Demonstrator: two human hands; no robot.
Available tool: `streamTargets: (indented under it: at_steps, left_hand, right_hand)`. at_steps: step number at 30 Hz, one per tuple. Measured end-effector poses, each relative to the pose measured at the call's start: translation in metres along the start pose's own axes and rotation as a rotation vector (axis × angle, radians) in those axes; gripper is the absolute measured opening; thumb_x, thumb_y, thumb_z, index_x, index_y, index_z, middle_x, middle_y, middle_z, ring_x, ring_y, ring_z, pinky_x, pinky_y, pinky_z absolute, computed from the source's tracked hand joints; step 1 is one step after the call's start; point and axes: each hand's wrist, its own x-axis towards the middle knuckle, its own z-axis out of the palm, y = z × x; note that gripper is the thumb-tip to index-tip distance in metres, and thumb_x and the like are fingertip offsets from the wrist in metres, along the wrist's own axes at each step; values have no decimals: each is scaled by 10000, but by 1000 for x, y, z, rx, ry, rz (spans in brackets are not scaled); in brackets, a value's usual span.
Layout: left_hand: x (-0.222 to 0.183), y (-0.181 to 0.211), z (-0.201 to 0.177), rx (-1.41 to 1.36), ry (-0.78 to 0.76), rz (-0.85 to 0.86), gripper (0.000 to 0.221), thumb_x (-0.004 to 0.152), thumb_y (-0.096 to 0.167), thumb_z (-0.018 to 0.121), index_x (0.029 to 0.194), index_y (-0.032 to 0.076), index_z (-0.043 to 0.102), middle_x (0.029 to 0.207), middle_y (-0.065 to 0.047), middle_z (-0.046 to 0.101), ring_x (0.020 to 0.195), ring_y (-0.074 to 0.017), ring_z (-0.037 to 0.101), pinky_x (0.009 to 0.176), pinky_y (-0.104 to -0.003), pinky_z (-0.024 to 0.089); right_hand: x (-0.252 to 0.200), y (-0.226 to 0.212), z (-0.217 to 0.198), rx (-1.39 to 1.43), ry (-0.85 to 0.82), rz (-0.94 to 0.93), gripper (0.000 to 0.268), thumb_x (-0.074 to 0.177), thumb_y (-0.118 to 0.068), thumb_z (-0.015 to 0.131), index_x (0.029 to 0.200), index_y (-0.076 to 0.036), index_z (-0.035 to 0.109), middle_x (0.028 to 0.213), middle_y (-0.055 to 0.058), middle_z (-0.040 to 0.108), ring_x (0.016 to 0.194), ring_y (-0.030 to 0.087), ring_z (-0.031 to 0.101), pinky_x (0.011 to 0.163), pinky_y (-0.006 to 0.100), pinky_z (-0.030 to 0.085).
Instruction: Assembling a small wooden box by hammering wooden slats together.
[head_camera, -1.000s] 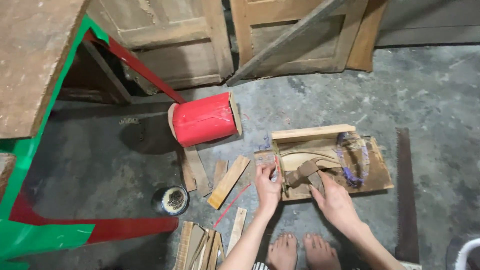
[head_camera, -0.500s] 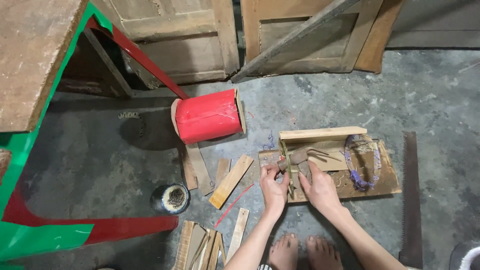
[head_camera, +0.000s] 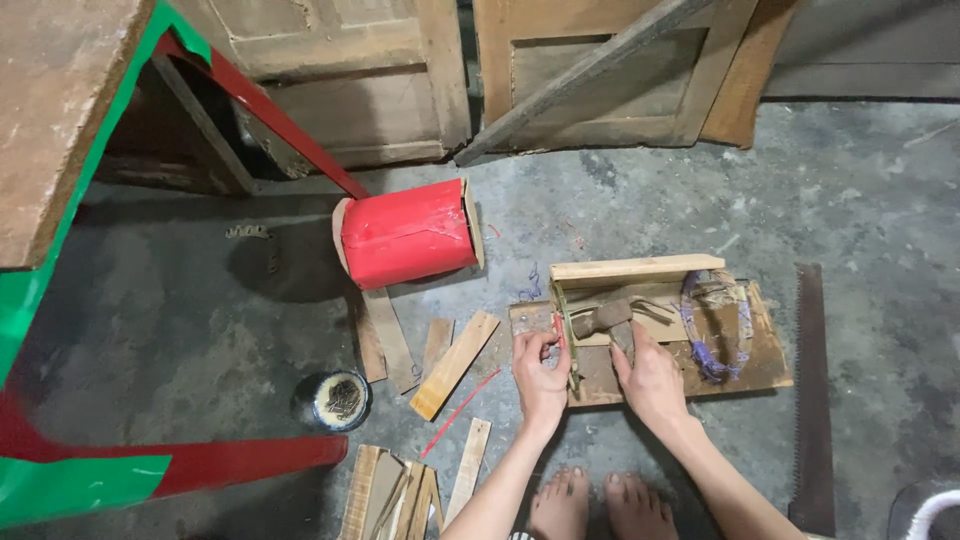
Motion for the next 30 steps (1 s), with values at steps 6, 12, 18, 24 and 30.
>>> streamTargets:
  at_steps: [6, 12, 18, 24, 30]
  left_hand:
    - [-2, 7, -3, 0, 7, 10, 183, 791, 95, 795, 967, 131, 760, 975, -25, 630, 857, -159, 703, 806, -269, 603]
    - [-3, 11, -4, 53, 12, 58, 119, 837, 150, 785, 955, 133, 785, 1010, -32, 643, 911, -209, 736, 838, -321, 612]
    - [1, 25, -11, 143, -44, 140, 104, 897, 83, 693, 946, 117, 778, 931, -39, 662, 878, -239, 728, 816, -340, 590]
    - [7, -40, 5, 230, -108, -161, 129, 824, 240, 723, 925, 162, 743, 676, -26, 702, 648, -188, 691, 644, -331, 533]
    - [22, -81, 17, -18, -147, -629, 385, 724, 227, 927, 1036, 87, 750, 797, -111, 785, 570, -266, 742, 471, -391, 653]
  right_hand:
    - [11, 18, 15, -83, -12, -7, 520, 992, -371, 581, 1429, -93, 537, 1184, 213, 733, 1103, 436, 714, 939, 593, 578]
    - [9, 21, 21, -184, 14, -44, 492, 1009, -387, 549, 1411, -105, 523, 1077, 193, 744, 1033, 403, 746, 907, 557, 605]
    - [18, 29, 33, -254, 51, -60, 471, 1007, -406, 538, 1383, -123, 516, 959, 147, 743, 927, 384, 772, 813, 538, 631]
    - [20, 33, 42, -348, 127, -90, 441, 999, -415, 544, 1341, -138, 532, 891, 115, 739, 850, 347, 783, 754, 510, 644]
    - [31, 47, 63, -322, 122, -78, 493, 976, -439, 557, 1372, -149, 517, 901, 110, 740, 837, 377, 777, 747, 526, 639]
